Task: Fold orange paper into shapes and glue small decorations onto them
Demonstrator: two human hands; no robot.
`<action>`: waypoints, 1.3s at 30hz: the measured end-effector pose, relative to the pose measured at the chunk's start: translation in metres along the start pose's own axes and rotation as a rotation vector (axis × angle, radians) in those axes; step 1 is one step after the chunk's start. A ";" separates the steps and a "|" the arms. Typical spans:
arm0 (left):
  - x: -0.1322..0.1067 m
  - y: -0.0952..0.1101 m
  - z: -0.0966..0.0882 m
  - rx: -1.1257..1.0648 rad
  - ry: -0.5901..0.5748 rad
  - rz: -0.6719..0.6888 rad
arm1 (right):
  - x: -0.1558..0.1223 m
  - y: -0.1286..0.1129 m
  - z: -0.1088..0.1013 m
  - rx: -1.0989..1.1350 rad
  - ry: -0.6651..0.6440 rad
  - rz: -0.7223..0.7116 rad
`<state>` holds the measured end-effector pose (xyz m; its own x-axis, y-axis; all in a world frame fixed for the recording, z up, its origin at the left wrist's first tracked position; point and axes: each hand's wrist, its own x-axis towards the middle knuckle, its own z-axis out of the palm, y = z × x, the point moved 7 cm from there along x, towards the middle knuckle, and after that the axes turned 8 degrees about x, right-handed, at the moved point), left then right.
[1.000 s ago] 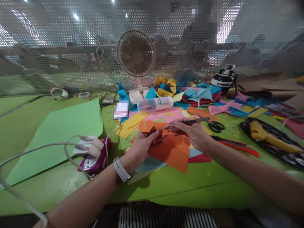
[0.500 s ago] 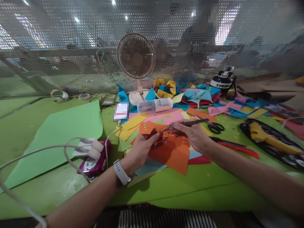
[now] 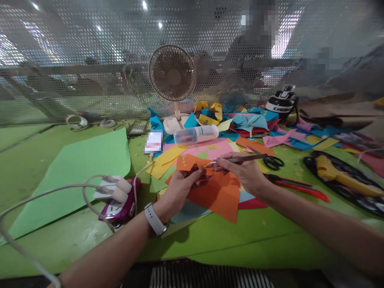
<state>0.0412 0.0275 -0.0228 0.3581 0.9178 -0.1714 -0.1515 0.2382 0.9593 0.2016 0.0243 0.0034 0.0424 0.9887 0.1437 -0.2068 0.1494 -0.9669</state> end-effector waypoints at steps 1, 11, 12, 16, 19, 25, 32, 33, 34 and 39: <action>0.000 0.001 0.000 0.003 0.008 0.003 | -0.001 0.000 0.000 -0.006 0.001 -0.007; 0.002 -0.002 -0.003 0.111 -0.028 0.061 | 0.000 0.000 0.000 0.026 -0.028 0.055; 0.003 -0.002 -0.003 0.134 -0.033 0.063 | 0.000 -0.001 -0.001 0.022 -0.031 0.058; 0.003 0.000 -0.003 0.236 -0.064 0.078 | 0.002 -0.003 -0.003 -0.012 -0.074 0.076; 0.004 -0.002 -0.003 0.289 -0.089 0.069 | 0.003 -0.003 -0.004 -0.033 -0.112 0.106; 0.005 -0.004 0.000 0.248 -0.154 0.028 | 0.005 -0.007 -0.004 -0.099 -0.196 0.124; 0.004 -0.004 -0.001 0.217 -0.126 -0.009 | 0.005 -0.007 -0.009 -0.078 -0.178 0.113; 0.004 -0.004 -0.001 0.207 -0.131 -0.012 | 0.005 -0.006 -0.008 -0.071 -0.179 0.110; 0.004 -0.005 -0.001 0.196 -0.137 -0.014 | 0.005 -0.005 -0.008 -0.065 -0.180 0.108; 0.004 -0.006 0.000 0.175 -0.155 -0.012 | 0.004 -0.004 -0.005 -0.056 -0.189 0.103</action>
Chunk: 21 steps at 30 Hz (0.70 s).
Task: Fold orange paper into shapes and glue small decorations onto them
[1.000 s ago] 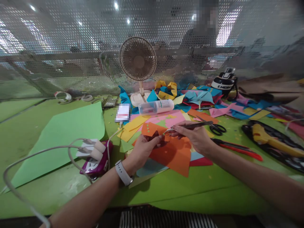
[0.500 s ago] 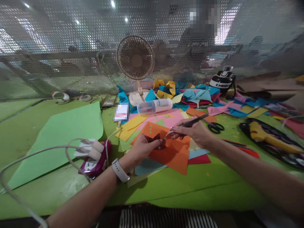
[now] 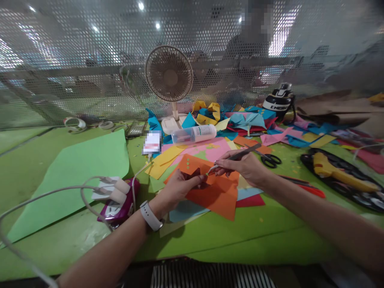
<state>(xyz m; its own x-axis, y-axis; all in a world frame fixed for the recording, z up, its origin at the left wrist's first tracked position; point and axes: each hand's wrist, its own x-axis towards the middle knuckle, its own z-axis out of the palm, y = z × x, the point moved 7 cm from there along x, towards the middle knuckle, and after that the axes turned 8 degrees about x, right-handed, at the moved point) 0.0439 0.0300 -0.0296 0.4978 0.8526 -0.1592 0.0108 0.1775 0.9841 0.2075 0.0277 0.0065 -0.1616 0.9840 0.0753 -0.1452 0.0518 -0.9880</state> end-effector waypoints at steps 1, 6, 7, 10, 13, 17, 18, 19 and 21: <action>0.000 0.000 0.000 0.005 -0.002 0.004 | 0.000 0.000 0.000 0.002 -0.003 0.001; -0.001 0.002 0.000 0.056 -0.010 0.011 | 0.000 0.000 0.001 -0.004 -0.012 0.012; -0.001 0.002 0.001 0.059 -0.011 0.010 | 0.000 0.000 0.001 -0.010 -0.015 0.015; -0.001 0.002 0.002 0.040 -0.014 0.010 | 0.000 0.000 0.001 -0.020 -0.028 0.024; -0.001 0.003 0.003 0.049 -0.018 0.015 | 0.000 0.000 0.001 -0.023 -0.037 0.030; -0.001 0.001 0.002 0.074 -0.014 0.008 | -0.001 -0.001 0.002 -0.040 -0.041 0.035; -0.001 0.001 0.001 0.075 -0.015 0.003 | -0.001 -0.001 0.003 -0.045 -0.035 0.034; -0.001 0.000 0.001 0.076 -0.016 -0.003 | -0.002 -0.002 0.003 -0.049 -0.027 0.029; -0.001 0.000 0.000 0.069 -0.007 -0.013 | -0.002 -0.005 0.003 -0.051 -0.011 0.004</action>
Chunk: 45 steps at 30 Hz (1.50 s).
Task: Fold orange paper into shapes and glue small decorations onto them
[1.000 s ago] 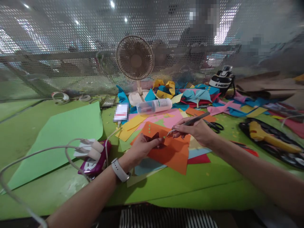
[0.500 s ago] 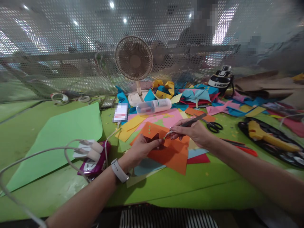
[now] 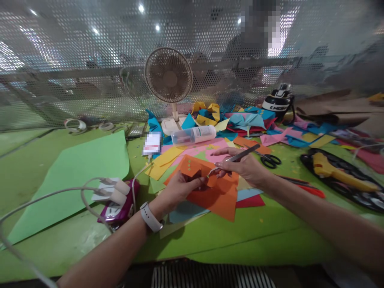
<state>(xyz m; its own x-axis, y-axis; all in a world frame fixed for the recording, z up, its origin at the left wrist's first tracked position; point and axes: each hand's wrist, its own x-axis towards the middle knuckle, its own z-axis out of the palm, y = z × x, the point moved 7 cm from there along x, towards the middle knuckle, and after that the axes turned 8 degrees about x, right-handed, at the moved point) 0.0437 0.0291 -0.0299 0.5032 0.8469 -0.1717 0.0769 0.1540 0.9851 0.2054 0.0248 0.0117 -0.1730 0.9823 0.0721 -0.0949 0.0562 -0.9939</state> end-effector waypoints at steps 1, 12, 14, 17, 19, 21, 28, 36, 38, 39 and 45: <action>0.000 0.000 0.000 -0.009 0.007 -0.003 | 0.000 -0.002 0.000 0.002 0.006 -0.018; -0.001 0.000 0.000 -0.109 0.038 -0.008 | -0.006 -0.005 -0.005 0.101 0.252 -0.147; -0.002 0.000 0.001 -0.102 0.042 -0.008 | -0.006 -0.006 -0.003 0.102 0.238 -0.162; -0.003 0.000 0.001 -0.073 0.045 -0.010 | -0.006 -0.009 -0.003 0.083 0.225 -0.191; -0.003 -0.001 0.001 -0.050 0.037 -0.014 | -0.006 -0.011 -0.003 0.073 0.225 -0.208; -0.003 -0.001 0.001 -0.036 0.034 -0.015 | -0.006 -0.012 -0.003 0.069 0.224 -0.212; -0.003 -0.001 0.001 -0.042 0.034 -0.018 | -0.008 -0.011 -0.001 0.039 0.201 -0.215; -0.003 0.000 0.001 -0.028 0.030 -0.009 | -0.012 -0.021 0.006 0.020 0.173 -0.283; -0.003 -0.001 0.000 -0.029 0.032 -0.010 | -0.012 -0.022 0.007 0.003 0.175 -0.302; -0.003 -0.001 0.000 -0.029 0.031 -0.012 | -0.013 -0.023 0.008 -0.012 0.178 -0.314; -0.002 0.000 0.001 -0.086 0.025 -0.001 | -0.017 -0.027 0.008 -0.119 0.203 -0.374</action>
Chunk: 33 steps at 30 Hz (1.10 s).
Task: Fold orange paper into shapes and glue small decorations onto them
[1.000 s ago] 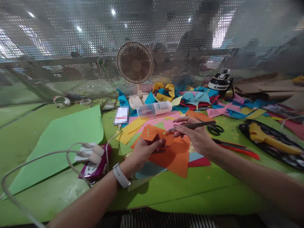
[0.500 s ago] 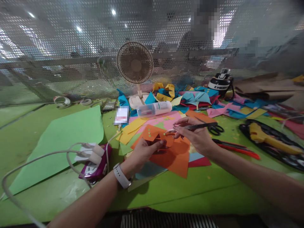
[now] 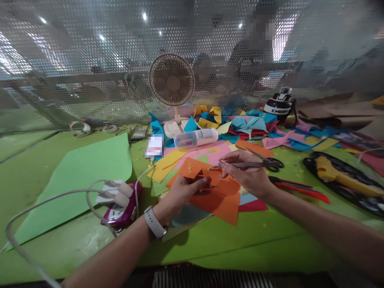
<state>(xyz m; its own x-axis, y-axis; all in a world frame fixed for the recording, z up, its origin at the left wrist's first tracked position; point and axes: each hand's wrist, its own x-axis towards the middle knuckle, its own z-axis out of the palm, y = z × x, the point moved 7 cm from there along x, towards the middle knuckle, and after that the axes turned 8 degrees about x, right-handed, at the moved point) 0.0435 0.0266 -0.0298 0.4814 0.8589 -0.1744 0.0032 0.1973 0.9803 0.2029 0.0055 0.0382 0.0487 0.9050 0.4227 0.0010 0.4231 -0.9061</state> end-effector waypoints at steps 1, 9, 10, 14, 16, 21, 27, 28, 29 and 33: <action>0.000 0.000 0.000 -0.009 -0.003 -0.002 | 0.000 -0.001 0.000 -0.015 -0.002 -0.016; 0.000 -0.001 0.000 -0.013 -0.016 -0.001 | -0.003 -0.002 0.001 -0.054 -0.033 -0.053; 0.000 -0.001 0.000 -0.008 -0.013 -0.001 | -0.003 -0.002 0.001 -0.051 -0.035 -0.053; -0.001 0.000 0.001 -0.005 -0.014 -0.002 | -0.003 -0.001 0.002 -0.042 -0.055 -0.050; -0.001 0.001 0.001 -0.007 -0.012 -0.008 | -0.003 0.000 0.002 -0.055 -0.057 -0.049; -0.002 0.002 0.002 -0.003 -0.009 -0.020 | -0.005 -0.001 0.003 -0.063 -0.061 -0.073; -0.004 0.006 0.006 -0.036 -0.019 -0.017 | -0.007 0.002 0.004 -0.087 -0.072 -0.079; -0.004 0.006 0.006 -0.049 -0.018 -0.011 | -0.007 0.002 0.004 -0.093 -0.072 -0.080; -0.004 0.006 0.006 -0.063 -0.012 -0.005 | -0.007 0.003 0.004 -0.099 -0.069 -0.080; -0.002 0.004 0.003 -0.103 0.039 0.001 | -0.008 0.003 0.003 -0.105 -0.073 -0.082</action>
<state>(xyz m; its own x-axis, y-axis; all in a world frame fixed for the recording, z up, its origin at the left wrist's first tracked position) 0.0449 0.0243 -0.0252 0.4473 0.8762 -0.1791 -0.0885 0.2426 0.9661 0.1991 -0.0005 0.0323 -0.0286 0.8700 0.4923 0.1069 0.4923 -0.8638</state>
